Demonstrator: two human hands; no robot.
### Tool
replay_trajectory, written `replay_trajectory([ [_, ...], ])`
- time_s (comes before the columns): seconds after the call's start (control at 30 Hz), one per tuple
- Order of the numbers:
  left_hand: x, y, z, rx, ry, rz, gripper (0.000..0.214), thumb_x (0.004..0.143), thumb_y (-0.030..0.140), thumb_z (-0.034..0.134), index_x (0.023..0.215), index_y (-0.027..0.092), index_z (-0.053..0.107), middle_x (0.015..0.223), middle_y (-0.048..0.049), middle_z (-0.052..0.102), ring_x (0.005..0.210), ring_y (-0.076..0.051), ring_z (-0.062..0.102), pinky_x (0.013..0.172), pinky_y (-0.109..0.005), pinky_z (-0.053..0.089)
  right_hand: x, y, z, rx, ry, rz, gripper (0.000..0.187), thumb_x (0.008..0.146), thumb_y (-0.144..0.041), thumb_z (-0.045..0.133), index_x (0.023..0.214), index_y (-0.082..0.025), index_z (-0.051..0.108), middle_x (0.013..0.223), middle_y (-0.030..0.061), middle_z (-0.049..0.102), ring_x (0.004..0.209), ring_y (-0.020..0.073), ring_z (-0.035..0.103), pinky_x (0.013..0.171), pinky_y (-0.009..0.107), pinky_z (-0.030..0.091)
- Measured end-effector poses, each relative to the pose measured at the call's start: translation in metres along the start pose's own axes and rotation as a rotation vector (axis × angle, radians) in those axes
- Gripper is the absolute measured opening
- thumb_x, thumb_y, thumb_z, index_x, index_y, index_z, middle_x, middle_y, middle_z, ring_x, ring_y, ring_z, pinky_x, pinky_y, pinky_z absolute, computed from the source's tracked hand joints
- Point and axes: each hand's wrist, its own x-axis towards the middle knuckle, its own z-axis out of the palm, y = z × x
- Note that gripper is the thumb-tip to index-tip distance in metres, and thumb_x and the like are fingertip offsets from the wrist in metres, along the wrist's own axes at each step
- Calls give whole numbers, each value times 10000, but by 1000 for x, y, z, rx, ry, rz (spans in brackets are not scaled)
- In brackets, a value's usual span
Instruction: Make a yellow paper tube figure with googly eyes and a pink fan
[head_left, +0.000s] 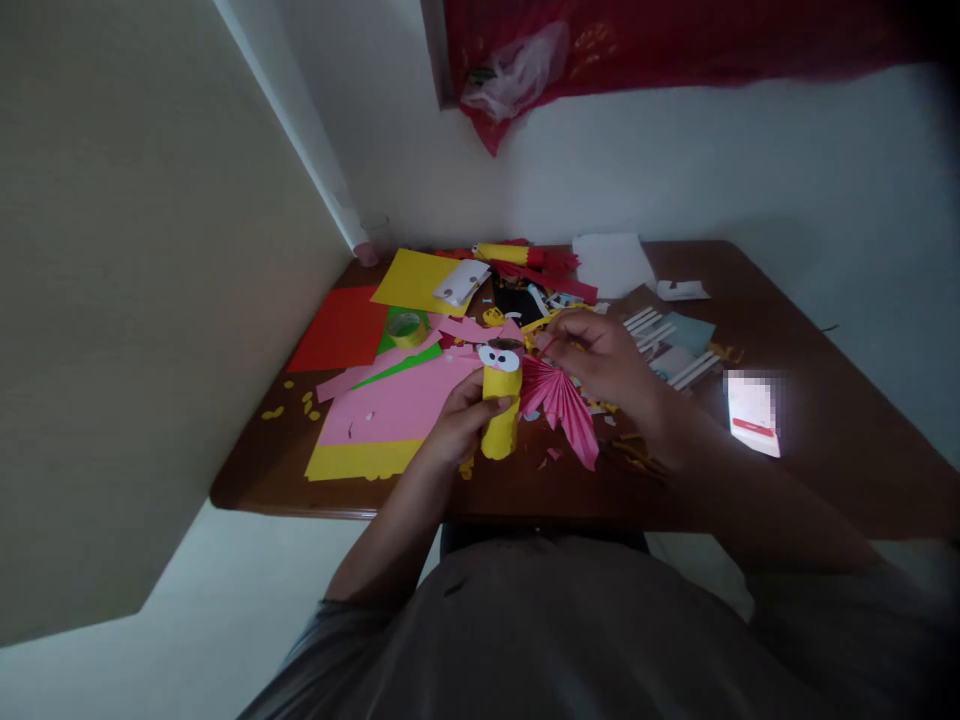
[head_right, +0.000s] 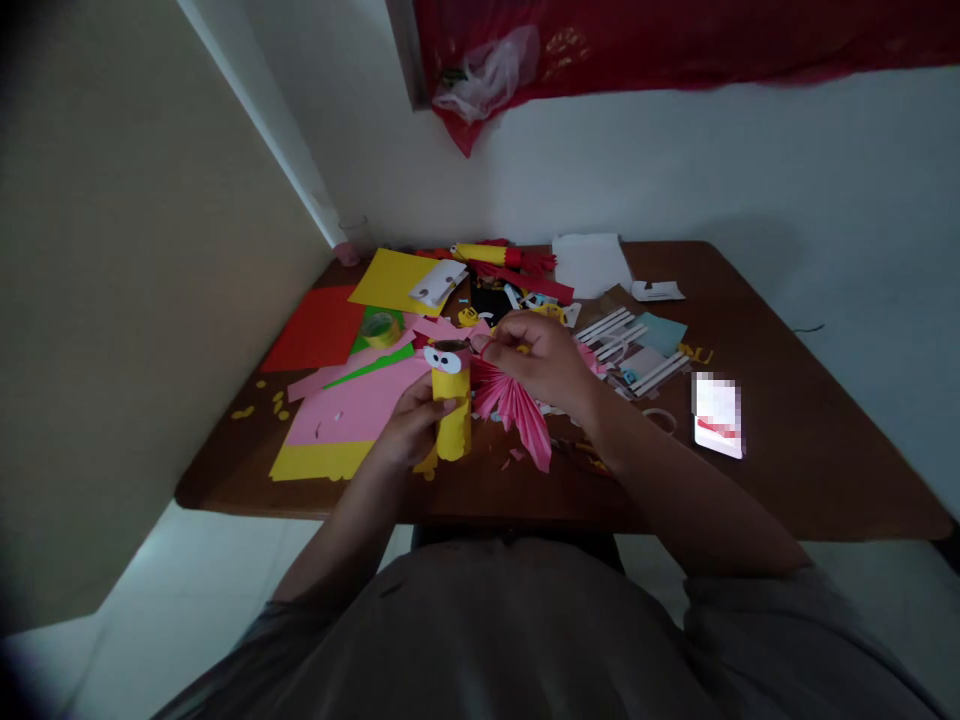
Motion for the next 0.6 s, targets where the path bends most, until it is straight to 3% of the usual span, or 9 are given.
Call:
replay_trajectory([
  [0.1, 0, -1, 2, -47, -9, -46, 526, 710, 329, 1012, 1178, 197, 811, 1008, -49, 810, 839, -214, 725, 811, -348, 577, 1, -11, 0, 122, -43, 20, 623, 1011, -802, 730, 725, -257, 635, 776, 9, 643, 718, 182, 549, 729, 360, 501],
  [0.2, 0, 1, 0, -86, 1, -73, 507, 678, 336, 1020, 1109, 179, 803, 961, -54, 805, 804, -216, 730, 772, -340, 580, 0, -21, -3, 171, -11, -10, 597, 996, -831, 724, 813, -267, 647, 793, 6, 650, 752, 192, 589, 738, 352, 508],
  [0.3, -1, 5, -1, -78, 15, -55, 506, 681, 321, 1013, 1115, 180, 797, 954, -48, 803, 800, -217, 733, 765, -337, 580, 0, -28, -12, -37, -11, -70, 475, 955, -656, 873, 847, -272, 615, 760, -24, 584, 686, 171, 493, 674, 330, 421],
  [0.37, -1, 6, 0, -63, 19, -46, 523, 697, 317, 1007, 1158, 190, 794, 976, -45, 806, 804, -218, 736, 775, -348, 588, 0, -32, -18, -257, -73, -168, 554, 886, -576, 962, 725, -257, 538, 683, -36, 496, 647, 156, 393, 647, 337, 334],
  [0.43, -1, 8, 2, -56, 14, -46, 539, 697, 316, 1010, 1176, 193, 796, 979, -42, 802, 803, -217, 736, 772, -353, 592, 0, -35, -21, -347, -146, -203, 656, 886, -611, 959, 633, -247, 476, 630, -34, 437, 633, 153, 364, 634, 347, 300],
  [0.6, 1, 6, 6, -45, 4, -84, 534, 712, 324, 1014, 1180, 186, 796, 972, -43, 800, 822, -215, 743, 785, -349, 611, -7, -46, -16, 158, -117, -5, 564, 1027, -816, 713, 850, -283, 665, 708, -14, 555, 635, 181, 520, 631, 365, 473],
])
